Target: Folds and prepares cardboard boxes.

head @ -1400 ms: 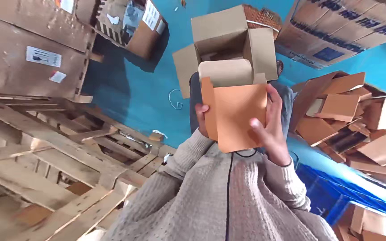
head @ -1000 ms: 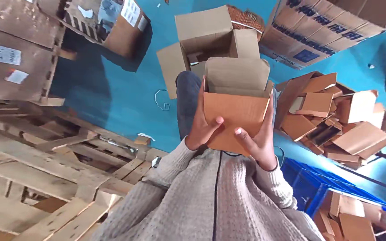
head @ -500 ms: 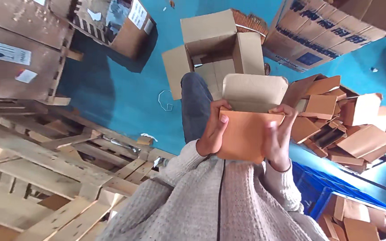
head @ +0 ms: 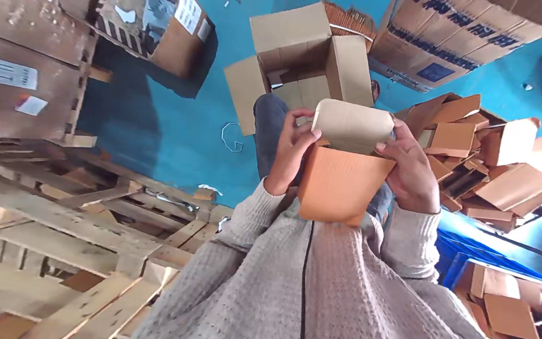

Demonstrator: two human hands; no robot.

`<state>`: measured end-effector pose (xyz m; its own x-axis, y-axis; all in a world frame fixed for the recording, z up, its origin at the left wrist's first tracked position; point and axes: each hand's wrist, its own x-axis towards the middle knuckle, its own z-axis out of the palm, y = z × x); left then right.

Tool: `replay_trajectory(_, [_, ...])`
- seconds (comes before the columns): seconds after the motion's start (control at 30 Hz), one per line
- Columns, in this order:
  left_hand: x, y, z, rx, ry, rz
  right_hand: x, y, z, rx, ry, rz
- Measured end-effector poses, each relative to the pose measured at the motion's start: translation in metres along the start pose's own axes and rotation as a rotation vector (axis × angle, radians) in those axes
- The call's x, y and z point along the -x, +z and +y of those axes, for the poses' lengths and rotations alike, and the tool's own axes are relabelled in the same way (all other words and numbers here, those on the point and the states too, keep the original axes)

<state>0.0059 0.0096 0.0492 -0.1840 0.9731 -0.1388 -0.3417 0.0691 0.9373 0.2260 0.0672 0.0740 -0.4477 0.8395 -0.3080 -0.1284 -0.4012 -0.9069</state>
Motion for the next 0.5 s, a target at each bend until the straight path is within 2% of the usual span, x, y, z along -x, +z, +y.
replay_trajectory(0.13, [0.005, 0.038, 0.004, 0.142, -0.060, -0.010, -0.005, 0.005, -0.014, 0.086, -0.099, 0.118])
replay_trajectory(0.2, [-0.002, 0.052, -0.003, 0.173, 0.026, -0.039, -0.001, -0.002, -0.018, 0.083, -0.156, 0.147])
replay_trajectory(0.27, [-0.019, 0.059, -0.013, 0.162, 0.087, -0.088, 0.004, -0.013, -0.020, 0.061, -0.163, 0.153])
replay_trajectory(0.43, [-0.044, 0.068, -0.046, 0.083, 0.026, -0.216, 0.016, -0.049, -0.008, 0.028, -0.137, 0.211])
replay_trajectory(0.5, [-0.046, 0.062, -0.047, 0.014, 0.014, -0.243, 0.016, -0.055, 0.000, 0.021, -0.135, 0.233])
